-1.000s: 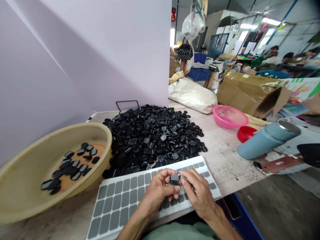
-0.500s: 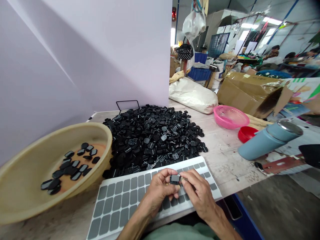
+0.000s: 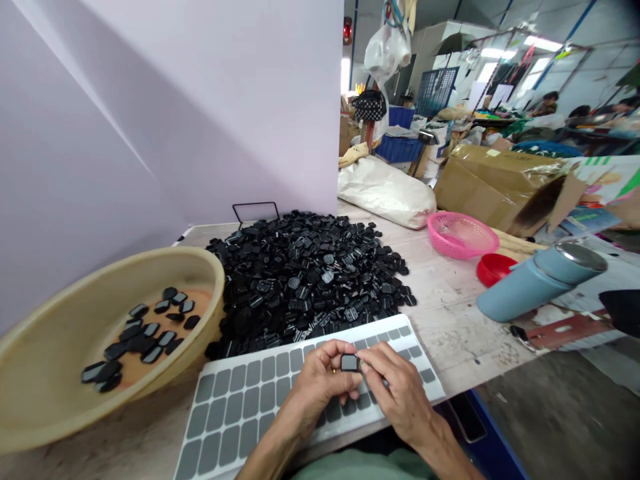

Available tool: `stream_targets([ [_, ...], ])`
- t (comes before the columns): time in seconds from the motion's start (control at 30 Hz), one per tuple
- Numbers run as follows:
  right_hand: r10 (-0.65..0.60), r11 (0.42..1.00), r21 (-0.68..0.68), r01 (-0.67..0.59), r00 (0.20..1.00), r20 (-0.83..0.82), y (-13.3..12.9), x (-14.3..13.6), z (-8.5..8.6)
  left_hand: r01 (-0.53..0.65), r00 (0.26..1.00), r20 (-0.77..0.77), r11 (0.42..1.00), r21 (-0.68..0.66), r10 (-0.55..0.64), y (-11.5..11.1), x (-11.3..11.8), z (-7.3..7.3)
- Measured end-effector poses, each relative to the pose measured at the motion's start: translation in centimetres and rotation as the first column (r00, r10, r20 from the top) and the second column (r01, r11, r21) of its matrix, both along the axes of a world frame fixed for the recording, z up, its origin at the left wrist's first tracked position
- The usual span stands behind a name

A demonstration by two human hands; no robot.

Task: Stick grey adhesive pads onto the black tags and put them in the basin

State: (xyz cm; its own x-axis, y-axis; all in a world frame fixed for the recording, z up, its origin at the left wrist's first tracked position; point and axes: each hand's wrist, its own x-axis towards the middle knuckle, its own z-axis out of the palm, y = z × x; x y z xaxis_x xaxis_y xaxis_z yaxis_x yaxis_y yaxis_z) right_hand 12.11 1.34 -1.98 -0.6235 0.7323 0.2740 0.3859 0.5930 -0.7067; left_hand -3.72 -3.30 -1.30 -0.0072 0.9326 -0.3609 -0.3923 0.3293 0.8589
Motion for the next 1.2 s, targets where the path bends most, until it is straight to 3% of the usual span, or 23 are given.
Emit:
stream_targets([
  [0.2,-0.001,1.000,0.031,-0.001,0.999,0.044,-0.4,-0.4,-0.1,0.015,0.998,-0.061,1.000,0.017,-0.014,0.0,0.1,-0.4],
  [0.33,0.003,0.998,0.058,-0.010,0.993,0.120,-0.6,-0.7,-0.2,0.014,0.977,-0.212,0.999,0.030,-0.007,-0.1,-0.1,-0.9],
  [0.43,-0.050,0.997,0.065,0.038,0.979,0.197,0.2,0.1,-0.3,-0.022,0.931,-0.363,0.999,0.050,0.039,-0.3,-1.6,-0.8],
  [0.57,-0.194,0.981,0.053,0.187,0.945,0.265,1.7,1.6,-0.4,-0.120,0.812,-0.559,0.985,0.120,0.167,-1.4,-4.6,-0.3],
  [0.67,-0.161,0.987,0.047,0.154,0.926,0.341,1.9,1.5,-0.1,0.033,0.737,-0.676,0.997,0.076,0.028,-2.5,-5.4,-0.3],
  [0.77,-0.131,0.990,0.099,0.099,0.903,0.410,1.8,0.0,0.1,0.235,0.605,-0.789,0.971,0.047,-0.108,-3.2,-4.5,-0.4],
  [0.9,-0.138,0.975,0.220,0.032,0.864,0.485,1.9,-3.0,0.1,0.354,0.453,-0.889,0.930,0.104,-0.073,-3.3,-3.4,-0.6],
  [1.03,-0.092,0.969,0.243,-0.037,0.864,0.495,2.2,-5.2,-0.1,0.375,0.404,-0.914,0.919,0.124,-0.042,-3.1,-3.4,-0.8],
  [1.2,-0.060,0.972,0.227,-0.062,0.867,0.495,1.9,-6.3,-0.3,0.418,0.402,-0.913,0.902,0.112,-0.073,-3.1,-3.5,-0.6],
])
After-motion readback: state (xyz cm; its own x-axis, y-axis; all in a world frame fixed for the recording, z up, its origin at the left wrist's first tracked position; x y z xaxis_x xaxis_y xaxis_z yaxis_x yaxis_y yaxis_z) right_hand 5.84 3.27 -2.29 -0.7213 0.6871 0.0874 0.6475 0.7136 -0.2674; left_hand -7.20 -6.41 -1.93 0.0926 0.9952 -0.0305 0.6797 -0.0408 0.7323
